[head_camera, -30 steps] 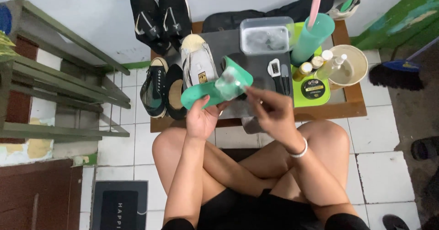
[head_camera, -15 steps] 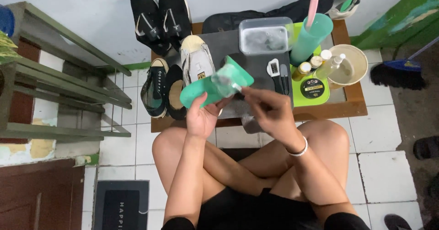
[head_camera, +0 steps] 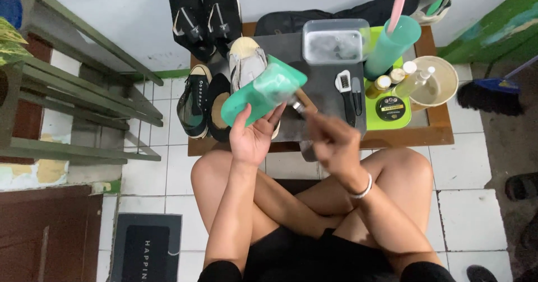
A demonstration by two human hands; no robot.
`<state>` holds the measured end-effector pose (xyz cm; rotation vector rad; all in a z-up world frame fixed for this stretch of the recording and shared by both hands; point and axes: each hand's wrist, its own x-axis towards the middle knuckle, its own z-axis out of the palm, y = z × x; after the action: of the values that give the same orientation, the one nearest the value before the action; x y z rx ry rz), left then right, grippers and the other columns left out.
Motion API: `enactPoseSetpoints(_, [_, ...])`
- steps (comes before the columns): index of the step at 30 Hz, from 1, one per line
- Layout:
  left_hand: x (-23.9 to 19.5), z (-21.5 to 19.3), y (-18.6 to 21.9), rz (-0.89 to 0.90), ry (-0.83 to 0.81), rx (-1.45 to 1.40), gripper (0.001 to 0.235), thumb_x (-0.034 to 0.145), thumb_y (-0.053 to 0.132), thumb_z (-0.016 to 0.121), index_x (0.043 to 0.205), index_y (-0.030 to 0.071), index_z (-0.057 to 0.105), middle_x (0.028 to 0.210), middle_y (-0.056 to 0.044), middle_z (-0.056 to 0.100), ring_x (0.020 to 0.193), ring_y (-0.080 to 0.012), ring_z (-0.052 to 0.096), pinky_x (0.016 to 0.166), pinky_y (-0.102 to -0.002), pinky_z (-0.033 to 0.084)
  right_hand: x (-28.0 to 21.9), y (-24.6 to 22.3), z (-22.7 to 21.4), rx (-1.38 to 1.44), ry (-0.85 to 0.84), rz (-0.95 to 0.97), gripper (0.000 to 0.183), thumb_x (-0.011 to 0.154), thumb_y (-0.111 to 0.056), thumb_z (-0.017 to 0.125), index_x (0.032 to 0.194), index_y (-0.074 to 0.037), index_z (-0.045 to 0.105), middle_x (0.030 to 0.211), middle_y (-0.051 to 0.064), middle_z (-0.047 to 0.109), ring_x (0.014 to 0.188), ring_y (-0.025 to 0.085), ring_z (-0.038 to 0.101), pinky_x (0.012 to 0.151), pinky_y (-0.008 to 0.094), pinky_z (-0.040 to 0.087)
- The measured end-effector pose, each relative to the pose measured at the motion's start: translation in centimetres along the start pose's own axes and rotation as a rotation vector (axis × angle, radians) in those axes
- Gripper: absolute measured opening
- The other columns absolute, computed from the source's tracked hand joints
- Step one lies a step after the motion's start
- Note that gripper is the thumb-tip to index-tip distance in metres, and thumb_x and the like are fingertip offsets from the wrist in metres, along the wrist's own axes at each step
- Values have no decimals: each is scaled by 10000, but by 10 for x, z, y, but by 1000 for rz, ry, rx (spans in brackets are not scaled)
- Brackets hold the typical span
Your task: The person is cleaning a green shoe insole using a toothbrush and a cleaning solution. They repeatedly dip the toothbrush into a container of solution and scrub the insole, focusing on different areas to remove dirt and stains.
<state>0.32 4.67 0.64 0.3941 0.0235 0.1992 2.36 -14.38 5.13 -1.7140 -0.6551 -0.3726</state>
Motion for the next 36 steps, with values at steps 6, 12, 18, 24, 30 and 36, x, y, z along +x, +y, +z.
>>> enactPoseSetpoints(6, [-1,-13,-1,-24,20,-67,382,1011,234,579,1341,55,648,1354,-200,645,1329,-383,572,1233,-615,337,-12,7,7,-87,-3,-43,270,886,13,634,1092,-15,806,589,163,648,455,218,575,458,345,476])
enactPoseSetpoints(12, [-4,1,-4,-5,-2,-135,351,1001,176,575,1301,18,661,1299,-218,676,1261,-408,618,1242,-644,307,-11,8,9,-39,98,-2,288,882,77,718,1132,-38,801,545,123,611,415,173,523,437,304,399])
enactPoseSetpoints(18, [-5,9,-6,16,-33,-53,347,1008,181,574,1316,43,653,1316,-187,678,1286,-372,611,1256,-633,288,6,-4,-1,-103,84,-91,192,857,102,733,978,-21,817,521,138,583,402,278,559,410,343,400])
enactPoseSetpoints(24, [-4,9,-18,-50,-33,-87,331,997,190,614,1272,19,683,1281,-225,680,1254,-413,617,1207,-609,380,15,-23,-11,-135,5,-95,233,891,90,716,1091,0,795,618,151,650,488,278,620,492,362,462])
enactPoseSetpoints(30, [-2,3,-27,-126,-123,-136,371,1011,178,614,1331,-7,639,1356,-267,613,1313,-458,543,1233,-624,369,10,-33,-16,-244,45,-117,186,925,61,692,1070,-2,791,606,167,637,512,290,643,491,367,464])
enactPoseSetpoints(36, [-18,32,-18,-201,-5,-149,410,972,213,633,1275,-63,653,1295,-277,640,1287,-481,558,1272,-596,310,-8,-39,-19,-288,107,62,210,969,0,692,1132,-71,803,705,130,724,534,166,615,518,305,477])
